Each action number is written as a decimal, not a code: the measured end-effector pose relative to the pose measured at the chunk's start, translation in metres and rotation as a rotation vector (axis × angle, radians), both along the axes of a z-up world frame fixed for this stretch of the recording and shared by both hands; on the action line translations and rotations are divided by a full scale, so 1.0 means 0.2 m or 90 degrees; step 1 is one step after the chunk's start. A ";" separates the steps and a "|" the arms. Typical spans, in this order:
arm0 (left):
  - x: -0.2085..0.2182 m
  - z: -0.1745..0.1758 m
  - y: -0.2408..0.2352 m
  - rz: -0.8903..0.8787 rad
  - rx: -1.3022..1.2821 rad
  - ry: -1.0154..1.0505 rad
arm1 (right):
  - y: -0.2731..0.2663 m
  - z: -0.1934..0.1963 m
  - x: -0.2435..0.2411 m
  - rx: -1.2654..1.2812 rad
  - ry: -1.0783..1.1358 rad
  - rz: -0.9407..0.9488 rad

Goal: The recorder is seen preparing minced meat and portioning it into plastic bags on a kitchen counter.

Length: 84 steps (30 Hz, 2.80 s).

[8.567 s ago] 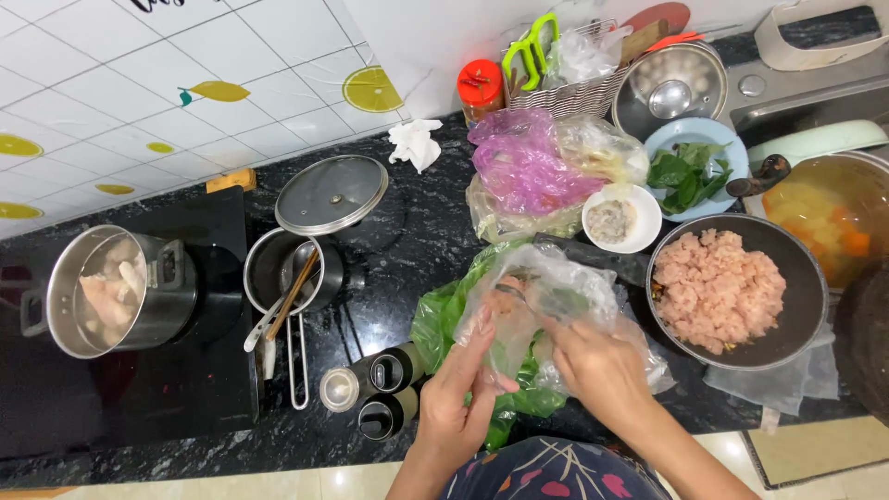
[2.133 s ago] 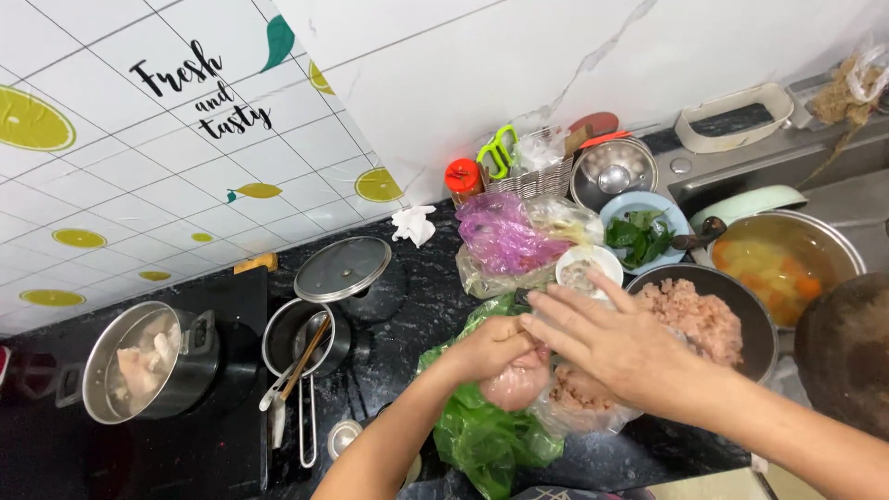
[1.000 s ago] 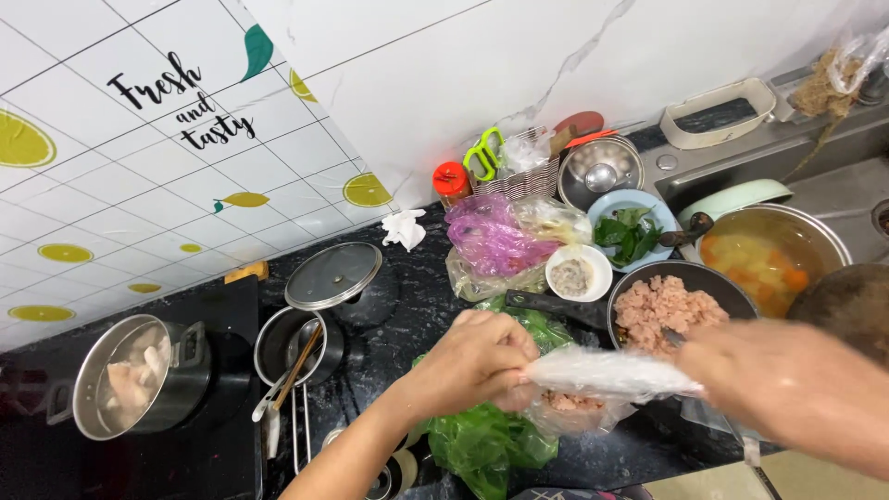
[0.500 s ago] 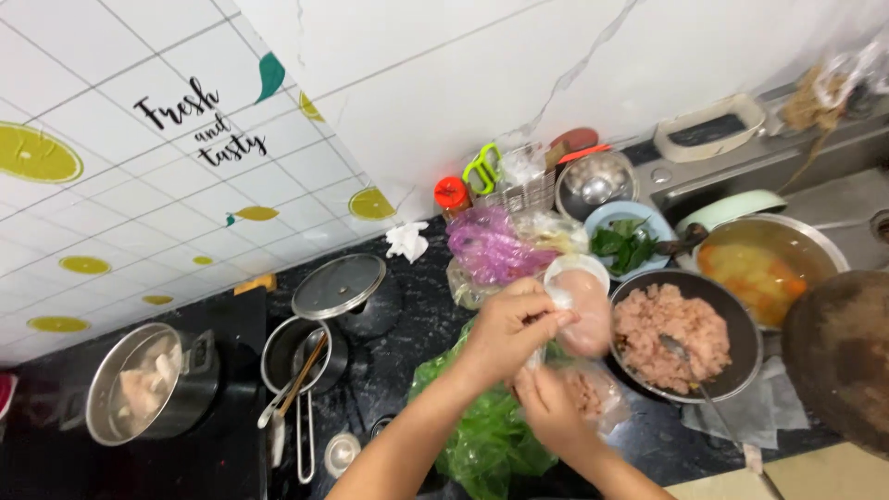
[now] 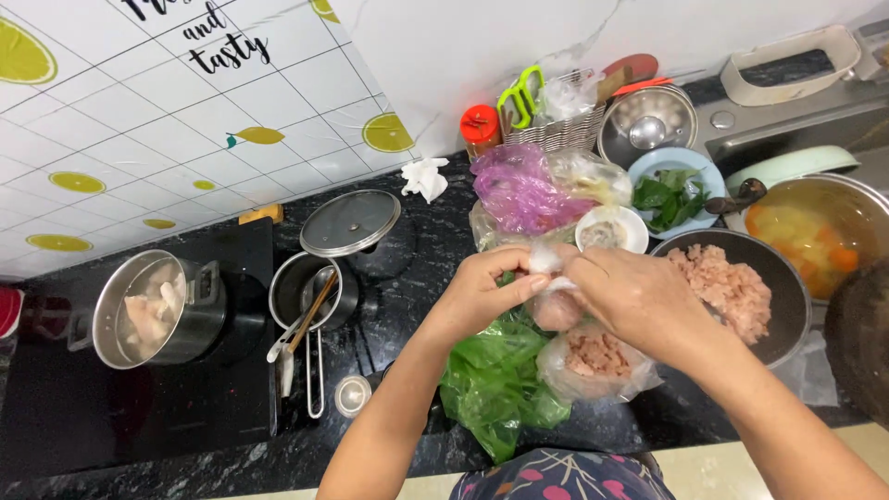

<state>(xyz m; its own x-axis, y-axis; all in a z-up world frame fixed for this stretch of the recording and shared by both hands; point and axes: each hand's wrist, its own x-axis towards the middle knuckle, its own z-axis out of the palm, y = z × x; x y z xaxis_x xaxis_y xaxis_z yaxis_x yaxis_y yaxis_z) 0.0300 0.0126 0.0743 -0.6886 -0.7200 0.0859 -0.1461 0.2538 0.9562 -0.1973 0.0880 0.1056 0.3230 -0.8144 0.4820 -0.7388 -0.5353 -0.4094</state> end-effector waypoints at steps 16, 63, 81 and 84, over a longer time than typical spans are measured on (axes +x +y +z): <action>0.16 -0.16 -0.01 -0.025 0.203 0.053 | -0.20 -0.18 0.03 0.353 -0.330 0.220; 0.27 0.06 0.43 0.067 -0.032 0.242 | 0.13 0.12 0.30 0.148 -0.302 0.231; 0.31 0.11 0.44 0.014 0.119 0.257 | 0.16 0.03 0.34 0.202 -0.270 0.118; 0.29 0.19 0.44 0.047 0.087 0.268 | 0.15 0.06 0.34 0.112 -0.258 0.126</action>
<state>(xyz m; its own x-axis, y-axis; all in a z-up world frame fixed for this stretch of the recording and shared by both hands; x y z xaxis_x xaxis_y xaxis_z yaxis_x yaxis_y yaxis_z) 0.0873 0.1003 0.1120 -0.5598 -0.7904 0.2487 0.2502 0.1249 0.9601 -0.1287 0.1172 0.1171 0.2948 -0.8366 0.4617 -0.3912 -0.5465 -0.7405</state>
